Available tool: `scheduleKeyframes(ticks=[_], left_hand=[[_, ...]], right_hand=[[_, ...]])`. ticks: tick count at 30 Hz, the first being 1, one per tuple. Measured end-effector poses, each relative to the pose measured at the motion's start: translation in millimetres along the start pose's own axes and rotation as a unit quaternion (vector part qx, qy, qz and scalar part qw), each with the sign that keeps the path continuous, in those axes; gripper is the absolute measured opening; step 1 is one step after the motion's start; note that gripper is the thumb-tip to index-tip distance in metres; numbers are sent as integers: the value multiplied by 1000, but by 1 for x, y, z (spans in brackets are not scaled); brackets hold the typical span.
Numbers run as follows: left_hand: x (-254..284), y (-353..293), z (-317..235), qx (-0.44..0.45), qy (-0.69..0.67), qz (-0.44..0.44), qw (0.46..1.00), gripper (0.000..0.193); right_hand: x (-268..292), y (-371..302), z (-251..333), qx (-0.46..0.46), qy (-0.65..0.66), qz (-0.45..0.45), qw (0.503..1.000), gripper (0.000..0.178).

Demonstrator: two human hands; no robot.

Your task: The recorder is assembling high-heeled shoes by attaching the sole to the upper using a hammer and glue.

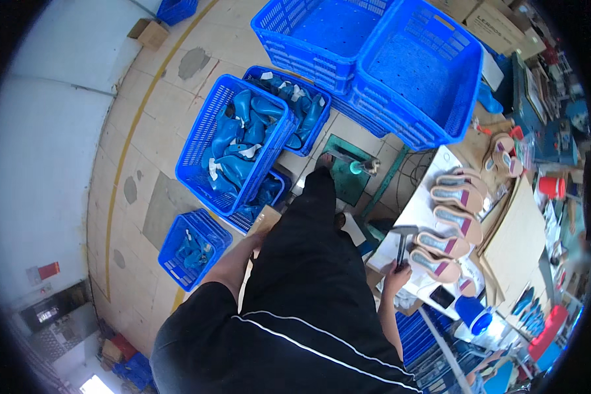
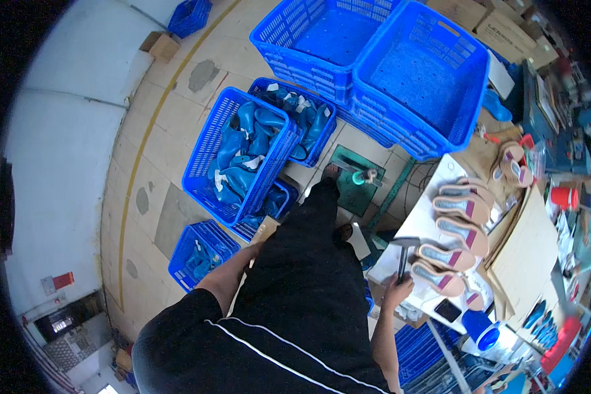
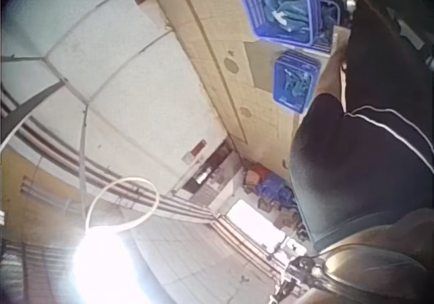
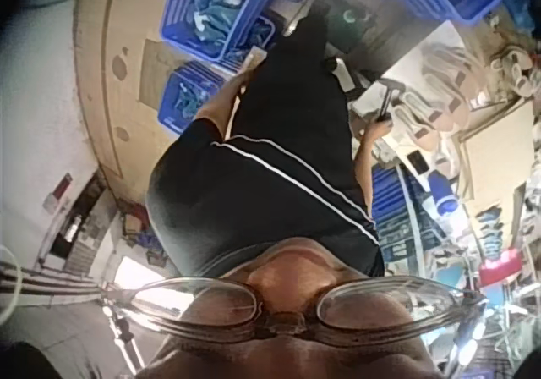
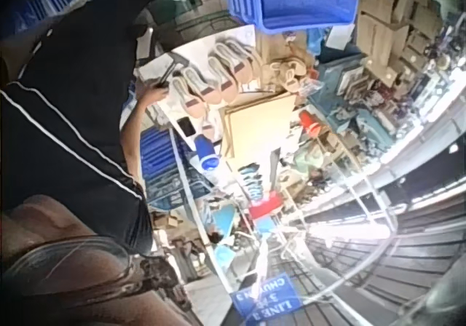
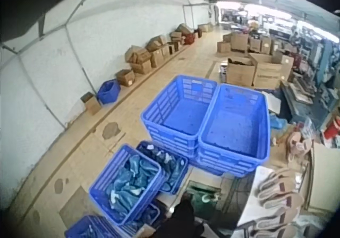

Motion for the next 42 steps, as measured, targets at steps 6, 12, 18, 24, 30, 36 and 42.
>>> scheduleKeyframes(ticks=[6,12,18,24,30,36,42], left_hand=[[-7,45,-24,66,196,-75,975,73],[15,120,-3,-131,325,-112,930,36],[3,154,-3,-78,145,134,977,26],[-11,135,-32,51,-52,135,988,26],[114,142,-99,114,-340,173,917,28],[17,201,-65,-42,-188,20,981,24],[27,225,-44,-200,30,-109,973,23]], right_hand=[[31,18,42,31,-39,79,996,43],[63,74,145,-83,58,194,976,53],[-20,208,369,119,166,386,899,116],[-64,248,410,190,40,572,797,48],[-68,256,418,194,6,601,776,35],[-76,256,394,267,65,611,742,35],[-84,255,373,291,86,603,738,39]])
Point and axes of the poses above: each hand's wrist, its own y-axis towards the middle knuckle, its own x-axis out of the back of the hand, z = x × y, the point moved 2 cm from there along y, towards the middle knuckle, and after that the axes turned 1 degree about y, right-handed, at the moved point
